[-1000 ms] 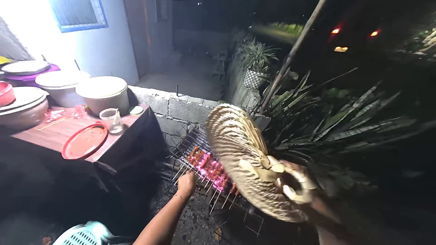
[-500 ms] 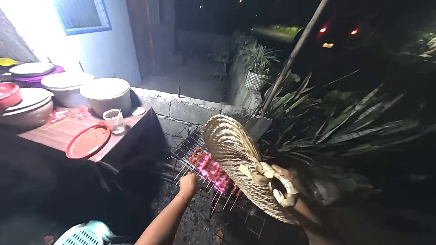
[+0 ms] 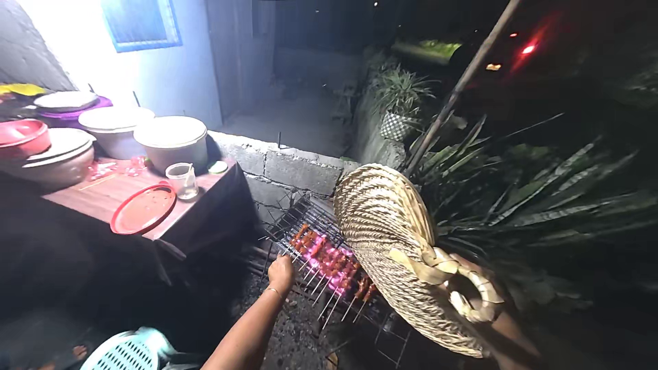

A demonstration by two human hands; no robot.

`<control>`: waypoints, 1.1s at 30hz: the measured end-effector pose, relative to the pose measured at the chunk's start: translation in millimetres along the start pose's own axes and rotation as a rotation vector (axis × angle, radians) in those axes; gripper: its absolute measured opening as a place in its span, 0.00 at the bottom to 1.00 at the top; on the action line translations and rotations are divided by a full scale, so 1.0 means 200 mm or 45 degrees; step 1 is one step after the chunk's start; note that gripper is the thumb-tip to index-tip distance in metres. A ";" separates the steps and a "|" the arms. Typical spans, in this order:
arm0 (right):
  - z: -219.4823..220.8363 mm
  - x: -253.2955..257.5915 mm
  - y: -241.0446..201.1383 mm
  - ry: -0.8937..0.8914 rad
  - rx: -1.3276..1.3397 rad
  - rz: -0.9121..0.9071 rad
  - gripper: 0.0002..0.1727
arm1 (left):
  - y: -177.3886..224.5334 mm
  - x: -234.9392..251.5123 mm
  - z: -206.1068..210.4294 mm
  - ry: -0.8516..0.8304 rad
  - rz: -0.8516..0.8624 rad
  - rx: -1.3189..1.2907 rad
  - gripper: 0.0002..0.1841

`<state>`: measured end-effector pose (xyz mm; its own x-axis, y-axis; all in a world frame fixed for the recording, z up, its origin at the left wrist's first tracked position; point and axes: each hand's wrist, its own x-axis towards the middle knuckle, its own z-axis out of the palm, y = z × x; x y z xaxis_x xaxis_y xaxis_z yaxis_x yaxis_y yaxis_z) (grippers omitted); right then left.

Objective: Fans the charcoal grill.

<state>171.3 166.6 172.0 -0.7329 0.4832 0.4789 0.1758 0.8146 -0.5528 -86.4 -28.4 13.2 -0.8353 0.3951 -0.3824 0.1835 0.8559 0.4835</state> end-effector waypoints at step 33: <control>-0.06 -0.07 0.10 -0.039 0.092 -0.032 0.30 | -0.03 0.05 0.05 -0.017 0.097 -0.198 0.12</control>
<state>192.8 179.1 161.9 -0.7563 0.4523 0.4727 0.1104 0.8004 -0.5892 -90.7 -26.2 -1.9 -0.8150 0.4621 -0.3497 0.1629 0.7618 0.6270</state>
